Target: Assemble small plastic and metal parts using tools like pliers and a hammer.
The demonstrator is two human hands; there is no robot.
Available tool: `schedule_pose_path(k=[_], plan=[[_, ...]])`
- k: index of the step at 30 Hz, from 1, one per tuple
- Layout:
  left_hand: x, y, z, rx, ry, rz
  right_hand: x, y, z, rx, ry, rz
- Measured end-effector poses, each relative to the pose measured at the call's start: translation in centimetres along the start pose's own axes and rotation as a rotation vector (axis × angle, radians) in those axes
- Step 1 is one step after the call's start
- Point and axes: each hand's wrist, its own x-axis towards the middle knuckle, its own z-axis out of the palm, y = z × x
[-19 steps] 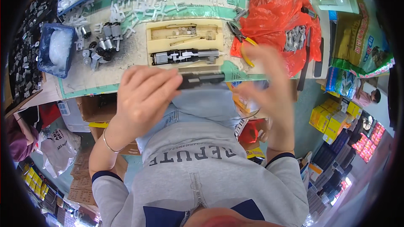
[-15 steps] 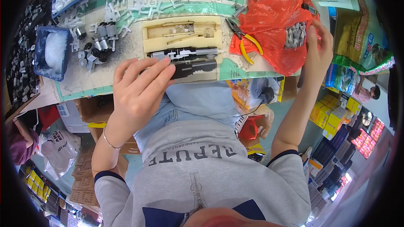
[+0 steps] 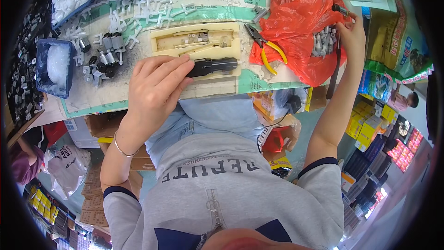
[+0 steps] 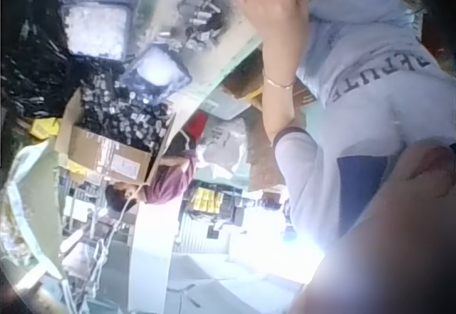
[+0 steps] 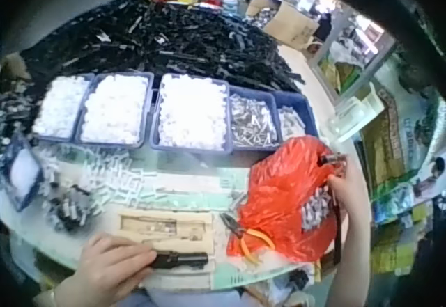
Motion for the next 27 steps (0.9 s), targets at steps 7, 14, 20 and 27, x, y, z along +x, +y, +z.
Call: schedule_pose_path(k=[7,14,20,27], plan=[[0.1,0.7,1.1,0.089,0.067,0.07,1.0,3.8,1.6,0.544,0.18,0.113],[0.0,1.2,1.6,0.253,0.084,0.104,-0.9,6.0,-2.4,0.984,0.179,0.196],[-0.2,1.4,1.7,0.288,0.073,0.107,-5.9,2.7,-6.4,0.217,0.289,0.104],[-0.1,1.8,1.5,0.361,0.043,0.116,-14.7,-10.3,-7.1,0.676,0.273,-0.23]])
